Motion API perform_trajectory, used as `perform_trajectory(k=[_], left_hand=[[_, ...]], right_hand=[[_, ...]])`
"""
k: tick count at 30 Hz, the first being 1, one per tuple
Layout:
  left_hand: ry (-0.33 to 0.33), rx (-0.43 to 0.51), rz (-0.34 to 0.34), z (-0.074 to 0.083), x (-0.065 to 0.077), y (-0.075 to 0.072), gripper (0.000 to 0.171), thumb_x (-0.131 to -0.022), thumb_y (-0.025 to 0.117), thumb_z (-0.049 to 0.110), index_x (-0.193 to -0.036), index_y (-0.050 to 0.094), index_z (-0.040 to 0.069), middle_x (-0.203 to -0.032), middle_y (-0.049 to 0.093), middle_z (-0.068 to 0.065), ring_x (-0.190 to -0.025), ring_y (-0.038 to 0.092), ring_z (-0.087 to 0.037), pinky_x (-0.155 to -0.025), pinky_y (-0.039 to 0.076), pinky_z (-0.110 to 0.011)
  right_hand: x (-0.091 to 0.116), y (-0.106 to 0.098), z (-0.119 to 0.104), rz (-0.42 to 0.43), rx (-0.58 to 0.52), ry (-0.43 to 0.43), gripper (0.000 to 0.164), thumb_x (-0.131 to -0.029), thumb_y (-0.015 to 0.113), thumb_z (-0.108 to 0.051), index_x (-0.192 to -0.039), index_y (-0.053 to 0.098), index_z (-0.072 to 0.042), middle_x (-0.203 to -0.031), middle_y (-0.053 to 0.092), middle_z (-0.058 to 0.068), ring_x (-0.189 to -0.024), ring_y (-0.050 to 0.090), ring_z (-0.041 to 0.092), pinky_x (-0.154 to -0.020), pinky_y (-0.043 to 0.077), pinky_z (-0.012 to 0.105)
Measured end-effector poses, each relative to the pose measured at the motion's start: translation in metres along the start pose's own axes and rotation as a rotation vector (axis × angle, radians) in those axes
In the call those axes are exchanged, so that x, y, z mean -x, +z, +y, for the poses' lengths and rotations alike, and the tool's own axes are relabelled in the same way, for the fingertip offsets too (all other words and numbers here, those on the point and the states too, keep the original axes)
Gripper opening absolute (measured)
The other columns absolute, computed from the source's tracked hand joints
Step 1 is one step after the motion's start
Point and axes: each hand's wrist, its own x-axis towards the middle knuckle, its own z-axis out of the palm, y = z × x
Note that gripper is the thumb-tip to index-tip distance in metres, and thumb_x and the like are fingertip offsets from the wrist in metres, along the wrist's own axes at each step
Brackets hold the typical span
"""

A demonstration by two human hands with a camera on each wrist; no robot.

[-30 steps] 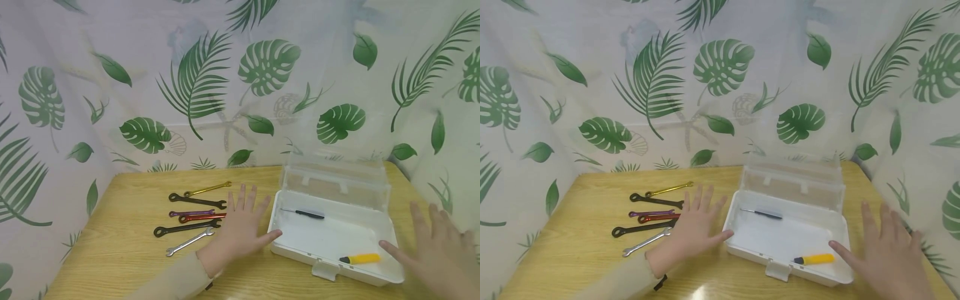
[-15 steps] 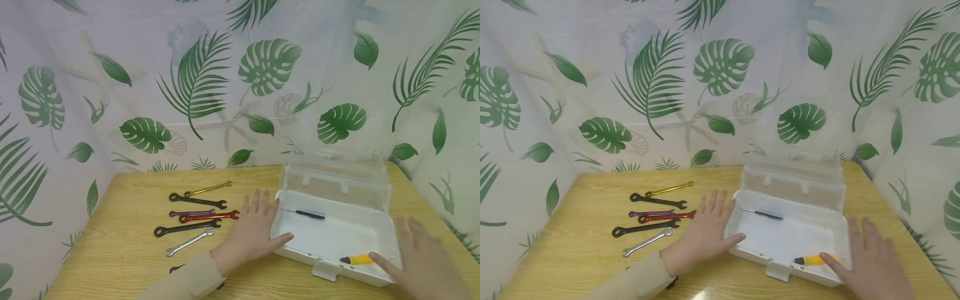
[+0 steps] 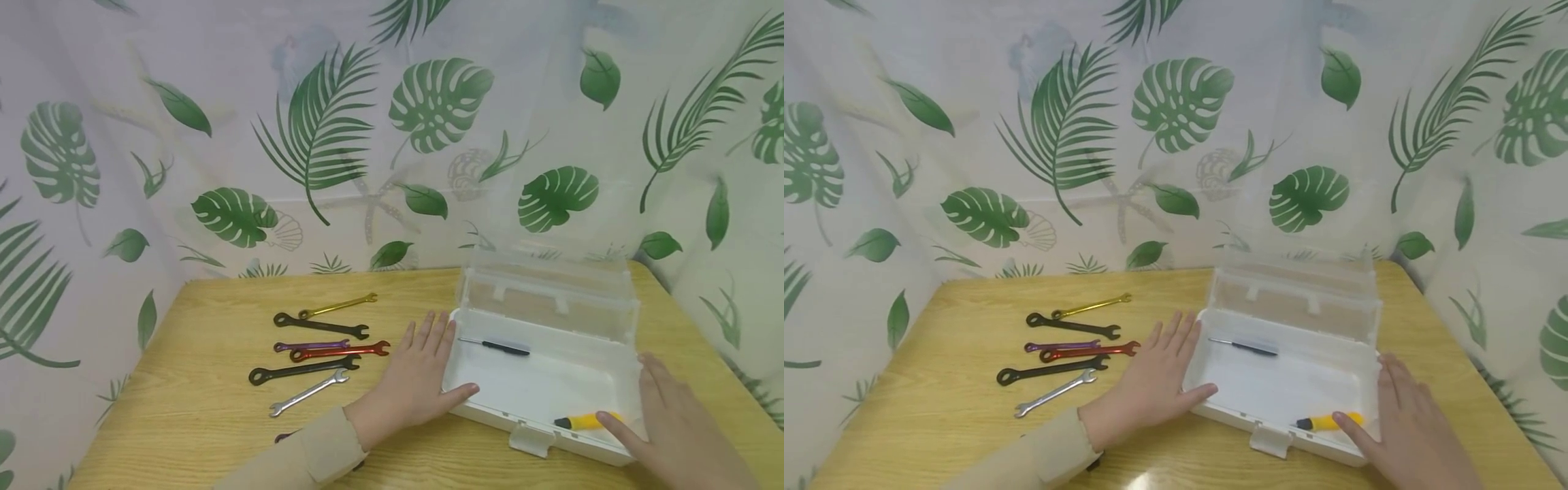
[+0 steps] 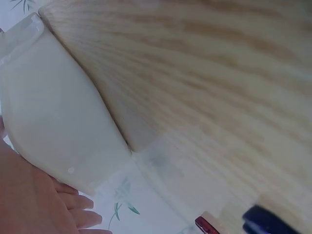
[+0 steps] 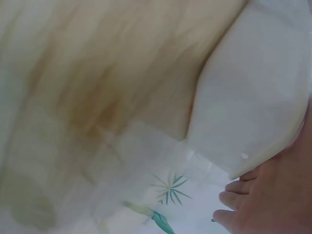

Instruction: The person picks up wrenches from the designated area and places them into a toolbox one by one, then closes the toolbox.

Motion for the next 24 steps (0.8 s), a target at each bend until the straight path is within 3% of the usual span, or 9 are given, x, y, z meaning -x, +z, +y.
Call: perform_trajectory(k=[6,12,15,17,24], left_hand=[[0.005,-0.009,-0.013,-0.001,0.002,-0.002,0.099,-0.104,0.031,0.076,-0.171,0.01,0.005,-0.179,0.006,-0.013,-0.167,0.008,-0.031,-0.136,0.016,-0.05],[0.012,-0.008,-0.019,-0.003,0.004,-0.004,0.1,-0.105,0.032,0.076,-0.17,0.011,0.003,-0.179,0.007,-0.015,-0.167,0.01,-0.031,-0.136,0.017,-0.049],[0.012,0.006,-0.024,-0.004,0.007,-0.003,0.1,-0.105,0.033,0.075,-0.17,0.011,0.002,-0.179,0.007,-0.016,-0.167,0.01,-0.032,-0.136,0.017,-0.05],[0.011,0.021,-0.028,-0.005,0.01,-0.002,0.101,-0.105,0.033,0.075,-0.169,0.01,0.001,-0.179,0.007,-0.017,-0.167,0.01,-0.032,-0.136,0.017,-0.049],[0.015,0.026,-0.031,-0.011,0.017,-0.003,0.103,-0.104,0.036,0.075,-0.169,0.012,-0.001,-0.178,0.007,-0.02,-0.167,0.009,-0.032,-0.136,0.018,-0.048]], right_hand=[[0.0,0.004,-0.001,-0.012,-0.031,-0.014,0.103,-0.108,0.056,-0.051,-0.15,0.015,0.033,-0.165,0.008,0.048,-0.153,0.011,0.065,-0.128,-0.011,0.067],[0.0,0.006,-0.001,0.034,-0.038,-0.057,0.097,-0.108,0.057,-0.046,-0.151,0.017,0.032,-0.169,0.007,0.043,-0.155,0.012,0.063,-0.124,-0.027,0.034],[-0.002,0.006,-0.003,0.05,-0.038,-0.069,0.097,-0.107,0.059,-0.046,-0.152,0.018,0.03,-0.171,0.009,0.04,-0.154,0.017,0.062,-0.123,-0.027,0.028],[-0.004,0.005,-0.004,0.044,-0.036,-0.07,0.098,-0.107,0.06,-0.047,-0.153,0.018,0.028,-0.171,0.01,0.04,-0.153,0.02,0.061,-0.123,-0.026,0.027],[-0.014,0.001,-0.01,-0.019,-0.031,-0.056,0.103,-0.105,0.059,-0.054,-0.157,0.016,0.024,-0.173,0.007,0.037,-0.154,0.02,0.06,-0.133,-0.004,0.056]])
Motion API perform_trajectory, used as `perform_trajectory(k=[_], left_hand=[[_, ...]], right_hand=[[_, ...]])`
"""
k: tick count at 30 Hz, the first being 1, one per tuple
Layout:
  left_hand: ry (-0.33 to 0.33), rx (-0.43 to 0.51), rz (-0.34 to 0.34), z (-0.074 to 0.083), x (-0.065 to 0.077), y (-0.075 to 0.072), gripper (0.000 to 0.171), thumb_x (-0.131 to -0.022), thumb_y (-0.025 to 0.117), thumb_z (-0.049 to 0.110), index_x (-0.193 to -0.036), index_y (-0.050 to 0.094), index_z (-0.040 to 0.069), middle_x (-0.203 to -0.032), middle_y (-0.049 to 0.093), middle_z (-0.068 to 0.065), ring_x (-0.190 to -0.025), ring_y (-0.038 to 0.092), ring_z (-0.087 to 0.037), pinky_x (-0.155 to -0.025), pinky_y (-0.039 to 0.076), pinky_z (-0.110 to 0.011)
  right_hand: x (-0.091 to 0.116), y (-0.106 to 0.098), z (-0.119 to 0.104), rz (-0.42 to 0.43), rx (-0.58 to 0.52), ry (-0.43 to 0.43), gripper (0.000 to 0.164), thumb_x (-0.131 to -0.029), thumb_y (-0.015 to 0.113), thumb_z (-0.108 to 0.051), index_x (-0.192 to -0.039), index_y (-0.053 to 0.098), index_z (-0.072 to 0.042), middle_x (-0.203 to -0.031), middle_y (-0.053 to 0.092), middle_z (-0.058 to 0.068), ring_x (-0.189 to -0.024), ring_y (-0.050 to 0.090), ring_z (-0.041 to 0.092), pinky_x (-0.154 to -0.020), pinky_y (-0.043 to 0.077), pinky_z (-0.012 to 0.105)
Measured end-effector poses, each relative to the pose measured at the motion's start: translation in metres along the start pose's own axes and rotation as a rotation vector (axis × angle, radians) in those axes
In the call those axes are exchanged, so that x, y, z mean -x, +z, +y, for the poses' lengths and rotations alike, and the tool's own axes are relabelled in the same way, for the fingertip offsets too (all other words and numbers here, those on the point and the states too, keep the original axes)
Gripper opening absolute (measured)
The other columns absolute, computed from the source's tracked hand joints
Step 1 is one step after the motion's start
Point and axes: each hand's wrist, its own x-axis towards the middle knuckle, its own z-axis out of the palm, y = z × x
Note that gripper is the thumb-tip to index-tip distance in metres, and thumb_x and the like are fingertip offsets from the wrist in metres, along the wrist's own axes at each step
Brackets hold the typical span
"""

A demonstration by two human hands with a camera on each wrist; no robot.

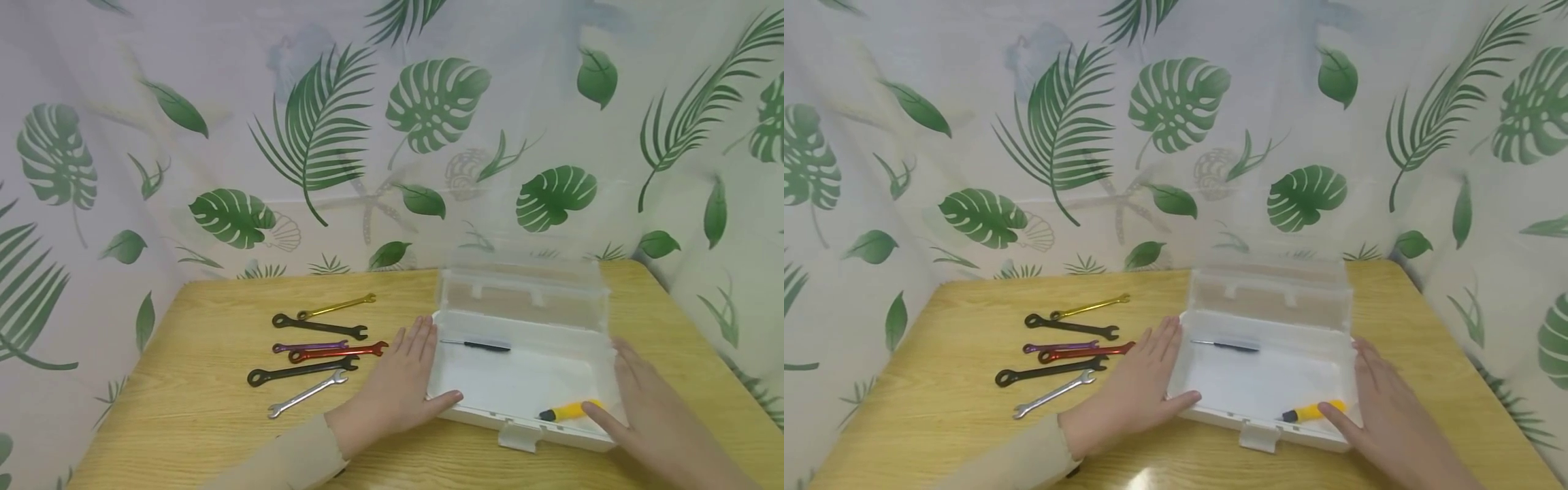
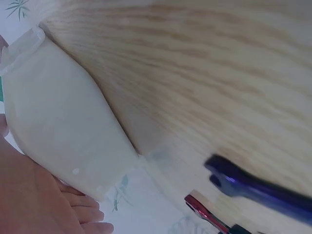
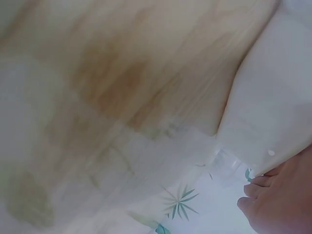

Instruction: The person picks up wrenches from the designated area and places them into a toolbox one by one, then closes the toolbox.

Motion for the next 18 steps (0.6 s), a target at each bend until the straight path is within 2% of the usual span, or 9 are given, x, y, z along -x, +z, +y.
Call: perform_trajectory(k=[2,4,5,11,13,18], left_hand=[[0.001,-0.008,0.0,-0.002,0.003,0.0,0.104,-0.103,0.037,0.076,-0.168,0.013,-0.002,-0.178,0.009,-0.021,-0.167,0.01,-0.032,-0.135,0.018,-0.047],[-0.005,-0.014,-0.006,-0.005,0.005,0.0,0.105,-0.103,0.037,0.077,-0.168,0.013,-0.002,-0.178,0.009,-0.02,-0.167,0.01,-0.032,-0.136,0.019,-0.047],[-0.006,-0.014,-0.009,-0.006,0.006,0.0,0.106,-0.102,0.038,0.077,-0.168,0.013,-0.002,-0.178,0.009,-0.02,-0.167,0.01,-0.031,-0.136,0.018,-0.046],[-0.01,-0.035,-0.008,-0.013,0.012,0.002,0.109,-0.1,0.039,0.08,-0.168,0.014,-0.001,-0.178,0.009,-0.018,-0.167,0.009,-0.031,-0.136,0.019,-0.046],[-0.007,-0.037,-0.002,-0.015,0.015,0.001,0.11,-0.1,0.039,0.081,-0.168,0.015,-0.002,-0.178,0.009,-0.019,-0.167,0.009,-0.031,-0.135,0.019,-0.047],[-0.004,-0.029,0.002,-0.018,0.021,0.0,0.11,-0.1,0.039,0.08,-0.168,0.015,-0.003,-0.178,0.008,-0.02,-0.167,0.009,-0.034,-0.135,0.02,-0.048]], right_hand=[[-0.002,0.001,-0.001,0.01,-0.002,-0.023,0.103,-0.105,0.061,-0.053,-0.158,0.016,0.023,-0.173,0.007,0.035,-0.156,0.018,0.058,-0.133,-0.011,0.046],[-0.004,0.002,-0.001,0.031,-0.001,-0.058,0.101,-0.105,0.062,-0.051,-0.159,0.016,0.022,-0.174,0.006,0.033,-0.158,0.017,0.056,-0.128,-0.021,0.031],[-0.005,0.003,-0.001,0.037,0.004,-0.072,0.101,-0.105,0.063,-0.05,-0.159,0.016,0.021,-0.175,0.006,0.033,-0.159,0.016,0.055,-0.126,-0.022,0.027],[-0.015,0.003,0.001,0.12,0.024,-0.192,0.097,-0.102,0.069,-0.047,-0.156,0.026,0.022,-0.177,0.009,0.026,-0.161,0.019,0.047,-0.124,-0.018,0.014],[-0.019,0.003,0.002,0.168,0.038,-0.246,0.096,-0.1,0.072,-0.045,-0.154,0.03,0.023,-0.177,0.012,0.024,-0.163,0.019,0.042,-0.119,-0.017,0.005],[-0.027,0.001,0.003,0.142,0.063,-0.276,0.097,-0.1,0.071,-0.046,-0.156,0.029,0.021,-0.178,0.01,0.021,-0.166,0.013,0.035,-0.117,-0.016,0.003]])
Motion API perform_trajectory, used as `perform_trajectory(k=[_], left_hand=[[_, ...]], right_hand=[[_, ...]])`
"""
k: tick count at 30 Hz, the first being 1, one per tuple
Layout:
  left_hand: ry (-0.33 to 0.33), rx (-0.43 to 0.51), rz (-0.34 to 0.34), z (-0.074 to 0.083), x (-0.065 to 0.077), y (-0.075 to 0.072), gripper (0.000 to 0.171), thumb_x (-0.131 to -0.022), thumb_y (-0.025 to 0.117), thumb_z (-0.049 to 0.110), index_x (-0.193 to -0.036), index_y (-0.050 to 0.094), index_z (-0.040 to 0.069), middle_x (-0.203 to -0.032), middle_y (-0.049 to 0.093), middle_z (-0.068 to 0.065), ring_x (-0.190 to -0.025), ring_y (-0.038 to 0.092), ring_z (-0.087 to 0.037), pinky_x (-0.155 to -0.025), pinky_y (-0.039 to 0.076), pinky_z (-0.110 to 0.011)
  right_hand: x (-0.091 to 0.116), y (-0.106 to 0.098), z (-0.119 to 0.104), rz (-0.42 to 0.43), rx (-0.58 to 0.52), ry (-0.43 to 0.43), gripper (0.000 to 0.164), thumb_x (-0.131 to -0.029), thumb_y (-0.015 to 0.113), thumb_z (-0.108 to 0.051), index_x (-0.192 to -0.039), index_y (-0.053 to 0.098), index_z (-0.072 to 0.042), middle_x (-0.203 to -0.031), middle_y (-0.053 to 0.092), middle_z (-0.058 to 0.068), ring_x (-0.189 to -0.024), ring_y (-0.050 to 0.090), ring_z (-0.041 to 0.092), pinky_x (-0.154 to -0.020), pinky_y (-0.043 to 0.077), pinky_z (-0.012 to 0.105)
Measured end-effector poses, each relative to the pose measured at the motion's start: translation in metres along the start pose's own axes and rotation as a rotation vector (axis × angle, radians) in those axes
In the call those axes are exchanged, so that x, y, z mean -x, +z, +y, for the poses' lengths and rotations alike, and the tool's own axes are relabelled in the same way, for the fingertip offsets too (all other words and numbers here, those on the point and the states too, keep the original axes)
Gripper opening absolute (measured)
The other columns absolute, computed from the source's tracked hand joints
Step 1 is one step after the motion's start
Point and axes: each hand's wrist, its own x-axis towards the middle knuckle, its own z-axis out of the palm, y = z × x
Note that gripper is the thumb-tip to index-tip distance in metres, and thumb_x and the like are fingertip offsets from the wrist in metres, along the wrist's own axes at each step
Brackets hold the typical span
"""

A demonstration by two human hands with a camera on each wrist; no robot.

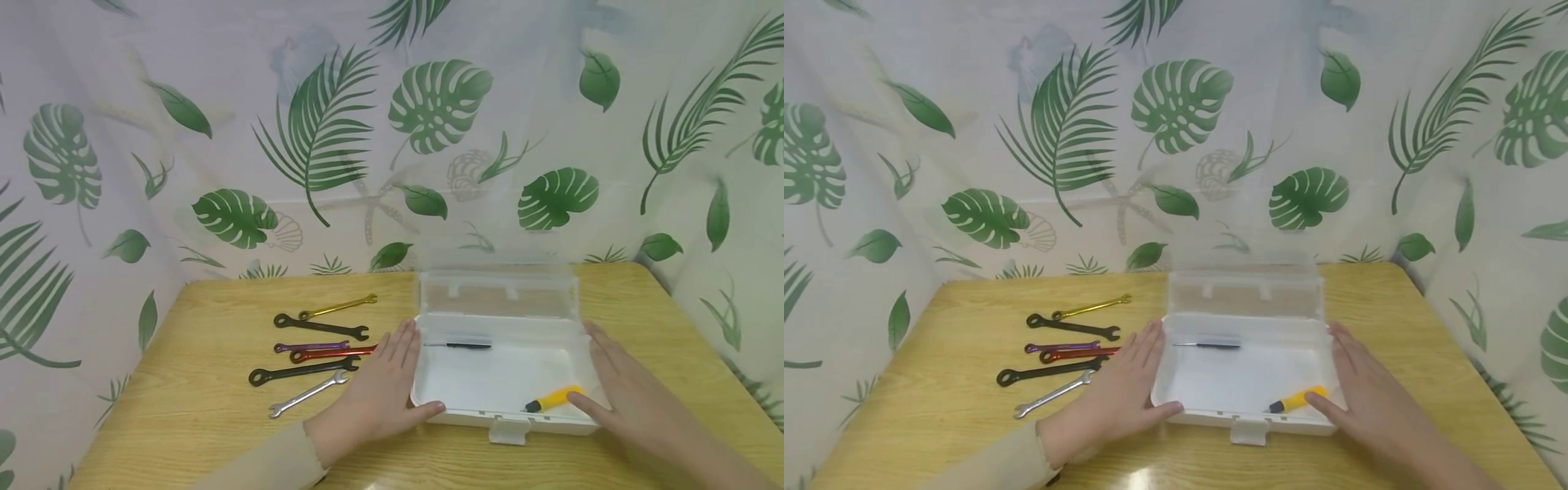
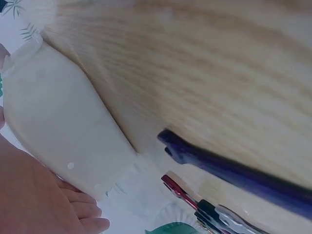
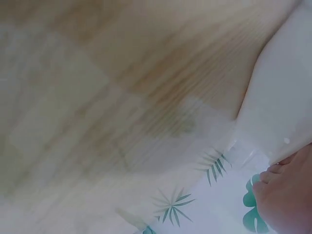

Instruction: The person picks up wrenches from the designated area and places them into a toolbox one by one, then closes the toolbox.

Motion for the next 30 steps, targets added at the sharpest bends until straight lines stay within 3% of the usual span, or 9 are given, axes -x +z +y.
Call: perform_trajectory(k=[10,15,21,30], left_hand=[[-0.034,0.027,-0.012,0.001,0.008,-0.001,0.111,-0.1,0.038,0.081,-0.168,0.012,-0.003,-0.178,0.005,-0.02,-0.167,0.009,-0.033,-0.135,0.019,-0.047],[-0.045,0.04,-0.013,0.002,0.009,0.0,0.111,-0.1,0.041,0.08,-0.168,0.012,-0.002,-0.178,0.007,-0.02,-0.167,0.009,-0.033,-0.135,0.02,-0.047],[-0.053,0.043,-0.019,0.001,0.012,0.0,0.111,-0.099,0.04,0.081,-0.168,0.013,-0.002,-0.178,0.007,-0.02,-0.167,0.009,-0.033,-0.135,0.019,-0.047],[-0.066,0.044,-0.022,-0.002,0.015,0.0,0.112,-0.099,0.038,0.082,-0.169,0.01,-0.001,-0.179,0.005,-0.018,-0.167,0.007,-0.031,-0.135,0.018,-0.046]], right_hand=[[-0.012,0.0,0.01,-0.022,0.052,-0.079,0.099,-0.099,0.07,-0.049,-0.159,0.028,0.016,-0.177,0.013,0.023,-0.166,0.015,0.035,-0.119,-0.016,0.005],[-0.016,-0.003,0.013,-0.014,0.086,-0.126,0.098,-0.098,0.07,-0.051,-0.159,0.029,0.014,-0.178,0.012,0.021,-0.161,0.027,0.041,-0.121,-0.016,0.007],[-0.019,-0.005,0.015,-0.005,0.11,-0.181,0.097,-0.099,0.068,-0.054,-0.157,0.033,0.016,-0.179,0.008,0.016,-0.168,-0.003,0.02,-0.124,-0.016,0.01],[-0.024,-0.007,0.018,0.001,0.144,-0.235,0.096,-0.097,0.07,-0.054,-0.157,0.036,0.013,-0.179,0.011,0.015,-0.166,-0.007,0.008,-0.126,-0.014,0.011]])
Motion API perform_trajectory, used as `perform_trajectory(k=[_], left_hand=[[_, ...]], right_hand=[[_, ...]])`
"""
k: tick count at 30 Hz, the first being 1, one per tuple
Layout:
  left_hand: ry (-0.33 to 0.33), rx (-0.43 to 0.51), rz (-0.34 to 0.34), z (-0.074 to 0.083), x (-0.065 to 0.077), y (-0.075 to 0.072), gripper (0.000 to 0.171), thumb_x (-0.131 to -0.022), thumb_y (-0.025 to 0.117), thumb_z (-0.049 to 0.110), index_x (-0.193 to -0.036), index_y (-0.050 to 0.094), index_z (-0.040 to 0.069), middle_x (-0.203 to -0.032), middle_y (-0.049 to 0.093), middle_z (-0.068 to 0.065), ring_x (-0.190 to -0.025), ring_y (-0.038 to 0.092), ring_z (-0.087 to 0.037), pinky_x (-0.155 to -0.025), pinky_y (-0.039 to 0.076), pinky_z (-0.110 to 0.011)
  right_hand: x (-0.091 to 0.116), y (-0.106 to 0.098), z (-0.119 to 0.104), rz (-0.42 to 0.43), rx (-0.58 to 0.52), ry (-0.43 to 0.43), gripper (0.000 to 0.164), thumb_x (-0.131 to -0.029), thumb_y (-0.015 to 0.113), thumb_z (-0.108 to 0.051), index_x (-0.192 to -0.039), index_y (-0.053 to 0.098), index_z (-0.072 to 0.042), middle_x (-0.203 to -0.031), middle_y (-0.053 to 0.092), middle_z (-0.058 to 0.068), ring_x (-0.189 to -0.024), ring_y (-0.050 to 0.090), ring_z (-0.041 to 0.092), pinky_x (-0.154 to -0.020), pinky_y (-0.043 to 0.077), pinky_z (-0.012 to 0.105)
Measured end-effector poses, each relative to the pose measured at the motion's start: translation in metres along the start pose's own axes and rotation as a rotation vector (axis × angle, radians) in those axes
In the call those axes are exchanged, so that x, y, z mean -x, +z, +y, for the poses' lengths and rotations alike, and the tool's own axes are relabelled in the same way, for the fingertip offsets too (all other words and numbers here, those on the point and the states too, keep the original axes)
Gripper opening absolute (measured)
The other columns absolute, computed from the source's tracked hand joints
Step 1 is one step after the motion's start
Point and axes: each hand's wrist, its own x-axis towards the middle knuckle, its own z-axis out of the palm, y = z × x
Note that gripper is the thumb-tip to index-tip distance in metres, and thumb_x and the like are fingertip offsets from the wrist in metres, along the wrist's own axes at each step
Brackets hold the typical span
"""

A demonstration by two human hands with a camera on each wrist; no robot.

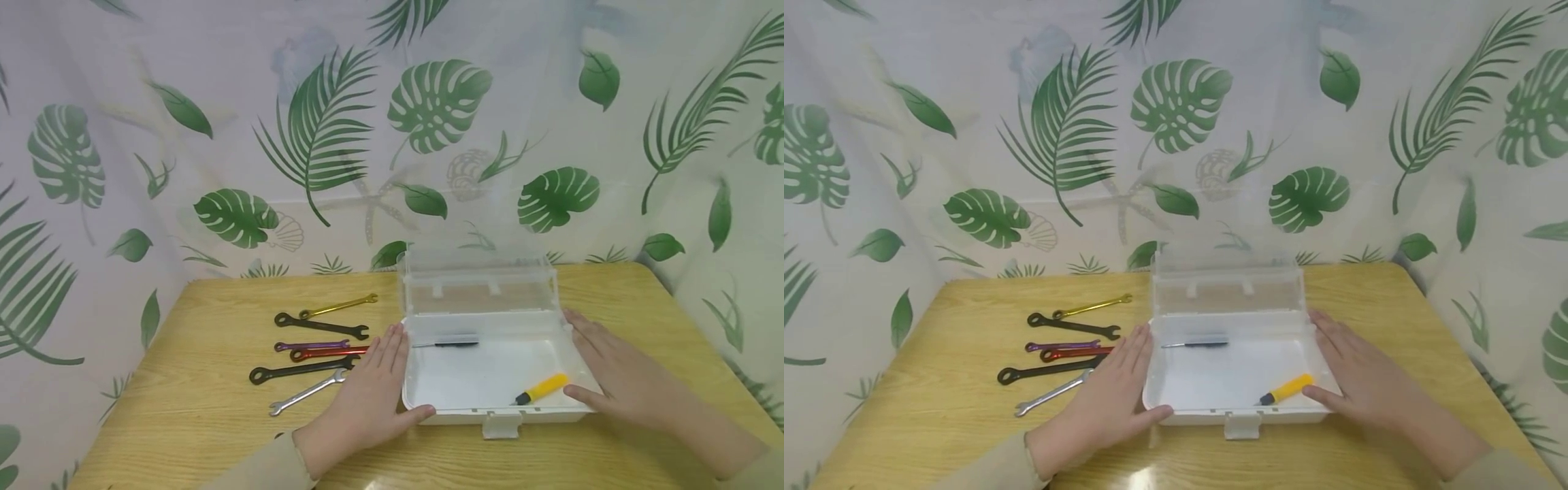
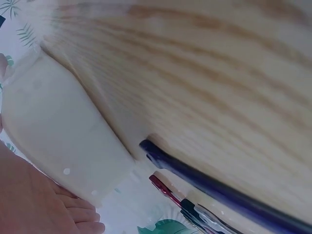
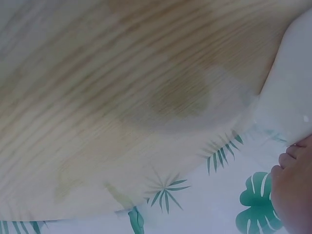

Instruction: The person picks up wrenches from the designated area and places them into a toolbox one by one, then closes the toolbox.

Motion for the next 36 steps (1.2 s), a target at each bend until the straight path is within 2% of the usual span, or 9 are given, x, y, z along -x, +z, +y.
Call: perform_trajectory(k=[3,6,16,21,24,28,36], left_hand=[[0.005,0.018,0.009,-0.001,0.0,0.0,0.111,-0.099,0.04,0.081,-0.169,0.011,-0.001,-0.178,0.005,-0.019,-0.167,0.007,-0.032,-0.135,0.018,-0.046],[0.011,0.033,0.016,-0.003,0.0,0.001,0.111,-0.1,0.041,0.08,-0.169,0.011,-0.001,-0.178,0.005,-0.019,-0.167,0.007,-0.032,-0.135,0.017,-0.046],[0.025,0.072,0.031,-0.007,0.001,0.0,0.108,-0.1,0.048,0.077,-0.169,0.015,-0.001,-0.178,0.008,-0.018,-0.167,0.009,-0.031,-0.135,0.018,-0.048],[0.031,0.054,0.031,-0.009,0.002,0.001,0.107,-0.1,0.046,0.077,-0.169,0.015,-0.001,-0.178,0.008,-0.018,-0.167,0.009,-0.031,-0.135,0.019,-0.047],[0.033,0.038,0.034,-0.011,0.003,0.002,0.107,-0.1,0.045,0.077,-0.168,0.016,-0.001,-0.178,0.009,-0.018,-0.167,0.009,-0.03,-0.135,0.02,-0.046],[0.035,0.042,0.036,-0.013,0.005,0.0,0.107,-0.1,0.046,0.077,-0.168,0.016,-0.001,-0.178,0.01,-0.018,-0.167,0.01,-0.031,-0.135,0.02,-0.046],[0.041,0.055,0.045,-0.017,0.009,-0.001,0.107,-0.1,0.047,0.076,-0.169,0.016,0.0,-0.178,0.01,-0.018,-0.167,0.01,-0.03,-0.135,0.02,-0.044]], right_hand=[[-0.001,-0.001,0.0,-0.004,0.008,-0.01,0.096,-0.097,0.071,-0.053,-0.158,0.036,0.012,-0.177,0.019,0.019,-0.166,-0.007,0.008,-0.126,-0.014,0.011],[-0.001,-0.002,0.0,-0.018,0.021,-0.005,0.096,-0.097,0.07,-0.054,-0.158,0.036,0.011,-0.177,0.02,0.019,-0.165,-0.011,0.006,-0.125,-0.015,0.011],[-0.001,-0.003,0.001,-0.034,0.034,-0.001,0.097,-0.099,0.067,-0.056,-0.16,0.033,0.011,-0.181,0.003,0.011,-0.16,-0.02,0.001,-0.125,-0.017,0.012],[-0.001,0.0,-0.001,-0.037,0.015,0.002,0.096,-0.099,0.067,-0.054,-0.16,0.033,0.012,-0.18,0.006,0.013,-0.163,-0.014,0.005,-0.124,-0.017,0.011],[-0.001,0.002,-0.001,-0.004,-0.002,-0.018,0.095,-0.099,0.068,-0.053,-0.159,0.034,0.013,-0.18,0.005,0.012,-0.164,-0.012,0.005,-0.126,-0.015,0.011],[-0.002,0.003,-0.003,0.021,-0.005,-0.034,0.094,-0.099,0.068,-0.052,-0.157,0.036,0.014,-0.181,0.003,0.011,-0.163,-0.014,0.003,-0.127,-0.014,0.012],[-0.005,-0.001,-0.007,0.011,-0.001,-0.036,0.093,-0.099,0.066,-0.055,-0.155,0.039,0.014,-0.18,0.004,0.012,-0.163,-0.014,0.003,-0.127,-0.014,0.012]])
